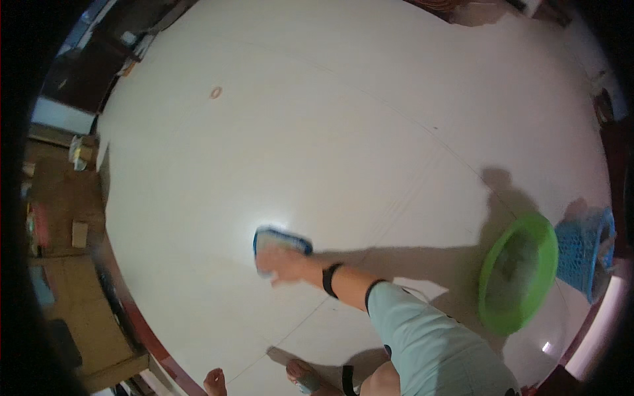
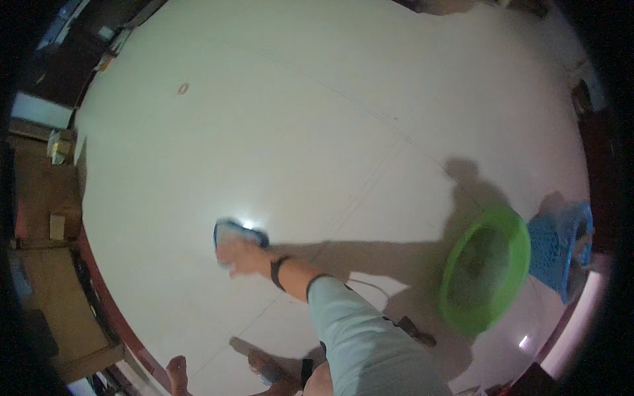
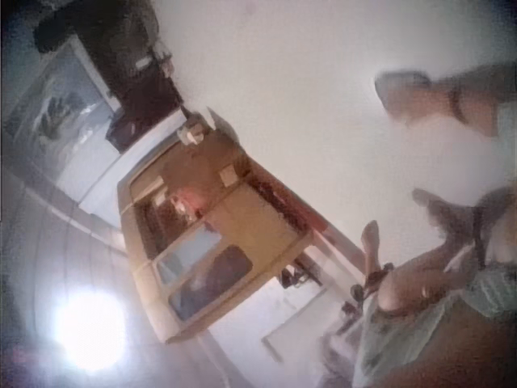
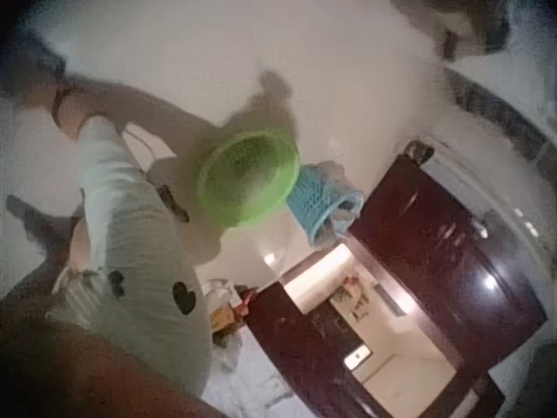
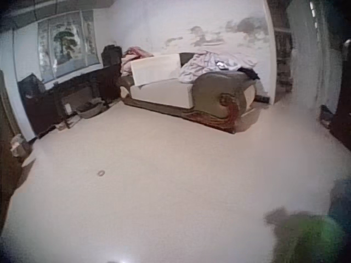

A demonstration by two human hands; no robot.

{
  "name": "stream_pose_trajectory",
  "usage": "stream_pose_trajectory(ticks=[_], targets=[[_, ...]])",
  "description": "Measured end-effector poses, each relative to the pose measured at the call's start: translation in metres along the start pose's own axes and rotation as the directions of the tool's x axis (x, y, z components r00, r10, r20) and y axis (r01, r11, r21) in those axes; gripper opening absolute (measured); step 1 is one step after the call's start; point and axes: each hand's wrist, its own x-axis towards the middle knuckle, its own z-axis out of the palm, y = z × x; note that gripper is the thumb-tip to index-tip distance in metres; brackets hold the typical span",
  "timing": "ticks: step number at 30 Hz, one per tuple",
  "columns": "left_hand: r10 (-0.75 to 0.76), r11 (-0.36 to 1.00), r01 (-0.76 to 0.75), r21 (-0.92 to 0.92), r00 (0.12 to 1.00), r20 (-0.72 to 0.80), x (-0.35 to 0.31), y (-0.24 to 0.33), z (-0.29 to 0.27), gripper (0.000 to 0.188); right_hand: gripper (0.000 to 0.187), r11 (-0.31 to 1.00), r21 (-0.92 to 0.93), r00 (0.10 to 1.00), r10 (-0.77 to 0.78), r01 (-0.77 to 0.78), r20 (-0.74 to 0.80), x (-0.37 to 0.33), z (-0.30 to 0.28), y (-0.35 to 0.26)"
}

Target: The person scrapes the floor using a scraper and wipes it with a cloth.

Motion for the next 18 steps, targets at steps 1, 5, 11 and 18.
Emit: stream_pose_trajectory(ticks=[1,5,11,18], targets=[[-0.055,0.997,0.054,-0.047,0.998,-0.028,0.002,-0.016,-0.001,0.014,0.061,0.987,-0.163,0.983,-0.043,0.014,-0.178,0.016,-0.009,0.047],[-0.298,0.955,0.298,0.014,0.955,-0.003,-0.063,-0.015,-0.008,0.015,0.06,0.859,-0.269,0.879,0.342,-0.436,-0.333,0.016,-0.14,0.126],[-0.379,0.915,0.37,0.159,0.925,0.032,-0.093,-0.002,-0.02,0.021,0.061,0.544,-0.043,0.463,0.667,-0.838,-0.584,-0.127,-0.259,0.21],[-0.195,0.895,0.141,0.422,0.977,0.087,-0.013,0.009,-0.058,0.03,0.067,-0.121,0.251,-0.258,0.729,-0.96,-0.634,-0.403,-0.225,0.197]])
